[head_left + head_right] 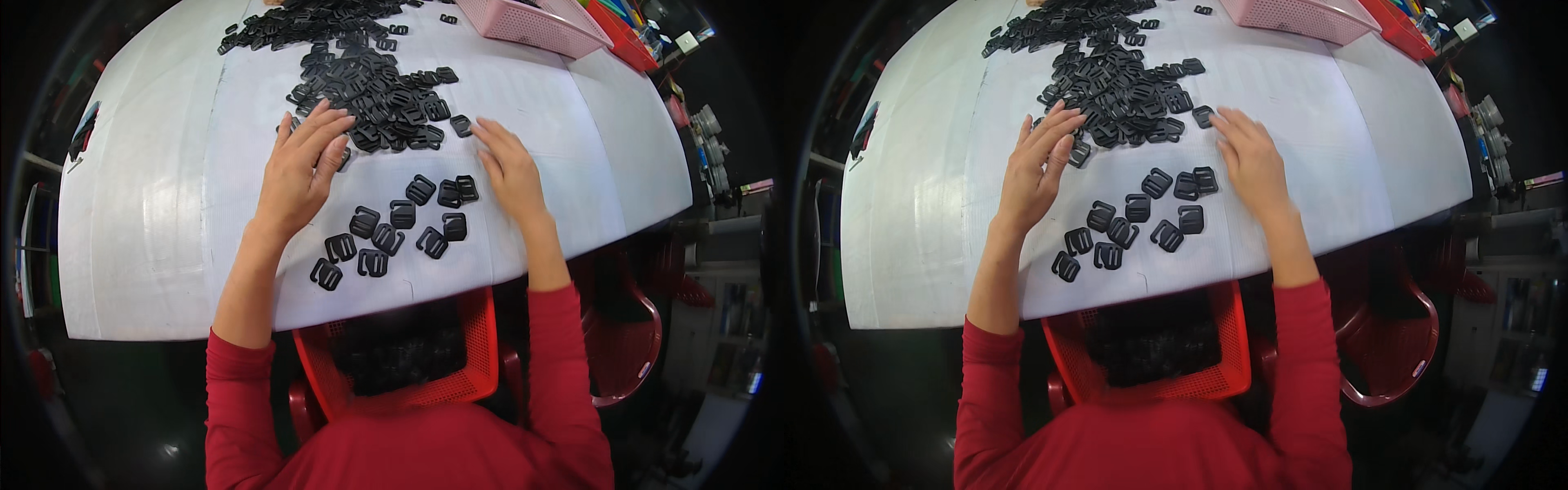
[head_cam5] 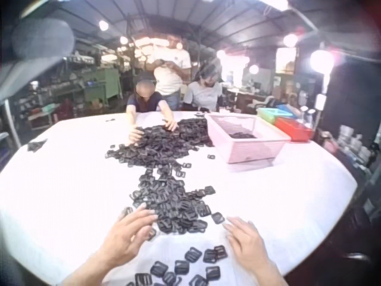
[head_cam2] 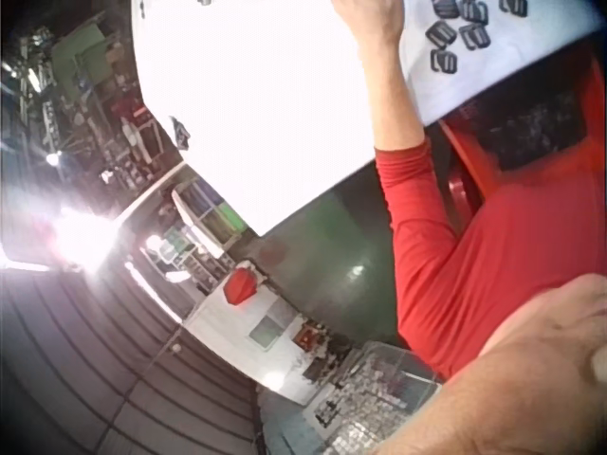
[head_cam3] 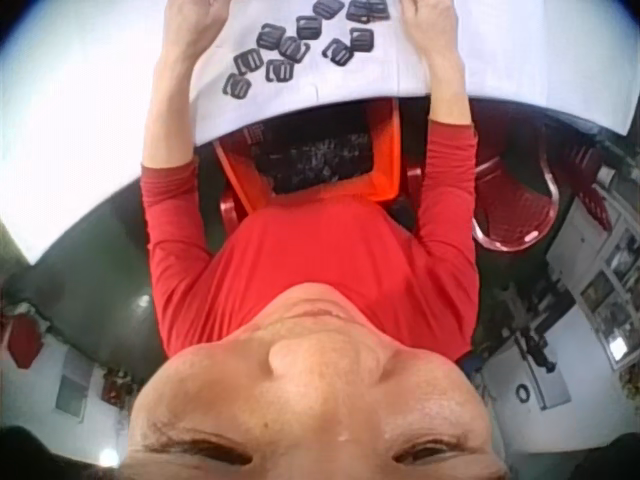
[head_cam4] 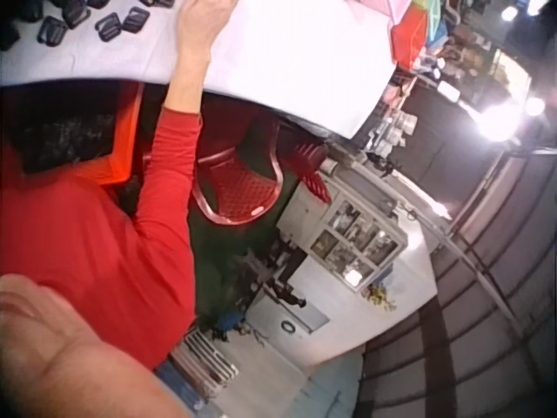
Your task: The person sorts small black plastic parts on a white table, picking them up and placing them into a red basket. The person repeatedly gathers the parts from the table surface and transfers them into the basket.
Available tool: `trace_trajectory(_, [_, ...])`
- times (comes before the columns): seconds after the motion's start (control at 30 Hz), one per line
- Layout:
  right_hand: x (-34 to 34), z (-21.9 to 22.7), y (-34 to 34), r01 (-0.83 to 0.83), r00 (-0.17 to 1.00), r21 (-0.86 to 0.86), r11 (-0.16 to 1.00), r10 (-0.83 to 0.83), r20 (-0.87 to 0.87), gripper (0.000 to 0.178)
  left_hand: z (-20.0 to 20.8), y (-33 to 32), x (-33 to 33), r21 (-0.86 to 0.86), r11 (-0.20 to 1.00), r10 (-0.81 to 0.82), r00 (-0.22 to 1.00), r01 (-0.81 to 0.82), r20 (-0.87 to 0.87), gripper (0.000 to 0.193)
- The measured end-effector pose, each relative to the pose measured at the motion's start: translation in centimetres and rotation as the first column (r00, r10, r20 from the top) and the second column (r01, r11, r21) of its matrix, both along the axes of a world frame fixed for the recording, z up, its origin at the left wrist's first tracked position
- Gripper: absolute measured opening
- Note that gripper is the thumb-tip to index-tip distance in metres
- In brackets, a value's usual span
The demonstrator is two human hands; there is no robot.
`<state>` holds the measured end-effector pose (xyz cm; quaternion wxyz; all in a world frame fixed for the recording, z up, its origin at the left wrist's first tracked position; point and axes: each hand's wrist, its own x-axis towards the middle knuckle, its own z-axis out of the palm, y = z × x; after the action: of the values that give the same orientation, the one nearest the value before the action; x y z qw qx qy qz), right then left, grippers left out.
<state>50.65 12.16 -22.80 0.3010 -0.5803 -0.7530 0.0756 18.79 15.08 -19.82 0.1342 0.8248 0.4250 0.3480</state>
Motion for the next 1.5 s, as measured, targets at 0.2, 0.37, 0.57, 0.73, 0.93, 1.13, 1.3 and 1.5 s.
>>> trace_trajectory(0.2, [0.4, -1.7, 2.4, 0.063, 0.966, 0.105, 0.992, -0.088, 0.244, 0.034, -0.6, 0.2, 0.8, 0.030, 0.999, -0.043, 0.999, 0.044, -0.022, 0.026])
trace_trajectory(0.37, [-0.1, -0.5, -0.7, 0.150, 0.971, 0.081, 0.985, -0.162, 0.177, 0.031, 0.2, -0.9, 0.9, 0.080, 0.996, -0.031, 0.994, 0.039, -0.101, 0.029])
trace_trajectory(0.57, [-0.7, -0.4, -4.6, 0.082, 0.996, 0.108, 0.991, -0.078, -0.039, 0.031, -0.3, -1.1, 1.5, 0.041, 0.986, -0.158, 0.981, 0.164, -0.116, 0.029])
trace_trajectory(0.73, [-1.8, 0.4, -5.6, -0.054, 0.995, 0.126, 0.991, 0.043, 0.087, 0.026, -2.5, -2.7, 4.6, -0.065, 0.918, -0.393, 0.877, 0.391, -0.276, 0.044])
trace_trajectory(0.93, [-0.7, -0.3, -5.6, 0.098, 0.950, 0.039, 0.994, -0.082, -0.302, 0.019, -2.6, -1.5, 3.6, -0.037, 0.953, -0.298, 0.901, 0.302, -0.317, 0.039])
trace_trajectory(1.13, [-0.7, -0.8, -4.5, 0.202, 0.968, 0.181, 0.962, -0.167, -0.189, 0.023, -1.5, 0.4, 1.3, 0.093, 0.990, -0.097, 0.988, 0.109, -0.120, 0.029])
trace_trajectory(1.3, [-1.0, -0.4, -4.9, 0.144, 0.925, -0.029, 0.989, -0.145, -0.351, 0.032, -1.1, 0.3, 1.0, 0.104, 0.992, -0.067, 0.997, 0.070, -0.030, 0.026])
trace_trajectory(1.5, [-2.1, -0.8, -4.9, -0.049, 0.999, -0.031, 0.998, 0.049, 0.013, 0.062, -0.6, -0.2, 1.1, 0.080, 0.992, -0.103, 0.992, 0.097, 0.072, 0.024])
